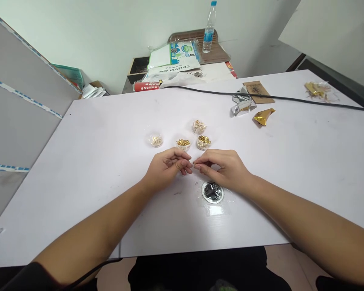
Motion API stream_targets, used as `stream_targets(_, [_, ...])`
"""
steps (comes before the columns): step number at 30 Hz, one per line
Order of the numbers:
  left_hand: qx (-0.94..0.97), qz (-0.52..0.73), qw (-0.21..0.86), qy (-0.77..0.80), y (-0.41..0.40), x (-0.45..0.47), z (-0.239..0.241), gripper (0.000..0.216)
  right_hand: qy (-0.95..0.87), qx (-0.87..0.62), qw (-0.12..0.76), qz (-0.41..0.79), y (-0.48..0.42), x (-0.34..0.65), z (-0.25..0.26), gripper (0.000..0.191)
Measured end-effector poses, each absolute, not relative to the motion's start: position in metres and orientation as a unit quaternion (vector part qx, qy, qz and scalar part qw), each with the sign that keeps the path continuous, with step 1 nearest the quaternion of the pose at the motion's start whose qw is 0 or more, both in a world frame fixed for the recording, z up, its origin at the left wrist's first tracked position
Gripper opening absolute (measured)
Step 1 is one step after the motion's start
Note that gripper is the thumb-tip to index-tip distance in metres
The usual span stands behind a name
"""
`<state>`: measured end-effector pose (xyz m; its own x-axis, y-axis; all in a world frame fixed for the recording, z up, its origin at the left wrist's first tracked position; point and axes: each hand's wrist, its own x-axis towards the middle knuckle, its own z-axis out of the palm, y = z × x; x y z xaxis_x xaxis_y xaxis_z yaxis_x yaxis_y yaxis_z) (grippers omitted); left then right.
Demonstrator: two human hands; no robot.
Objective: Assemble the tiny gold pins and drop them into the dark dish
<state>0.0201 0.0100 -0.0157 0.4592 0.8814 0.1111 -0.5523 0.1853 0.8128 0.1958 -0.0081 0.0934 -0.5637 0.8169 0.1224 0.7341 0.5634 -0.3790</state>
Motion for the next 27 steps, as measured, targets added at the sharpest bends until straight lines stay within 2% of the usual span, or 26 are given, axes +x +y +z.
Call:
stream_targets(4, [0.388, 0.490, 0.756, 0.192, 0.0103, 0.0205, -0.0137, 0.026, -0.869, -0.450, 0.144, 0.149, -0.0090, 0.1945, 0.0928, 0.011])
stream_targets(8, [0.405, 0.527, 0.722, 0.191, 0.0090, 0.0208, -0.0120, 0.026, -0.868, -0.455, 0.141, 0.142, -0.0107, 0.1922, 0.0932, 0.012])
stream_targets(17, [0.378, 0.490, 0.754, 0.221, 0.0047, 0.0221, -0.0073, 0.029, -0.882, -0.437, 0.125, 0.123, -0.0125, 0.1927, 0.0920, 0.013])
stream_targets(27, [0.418, 0.491, 0.719, 0.259, 0.0028, 0.0221, -0.0113, 0.015, -0.896, -0.421, 0.109, 0.089, -0.0135, 0.1934, 0.0915, 0.014])
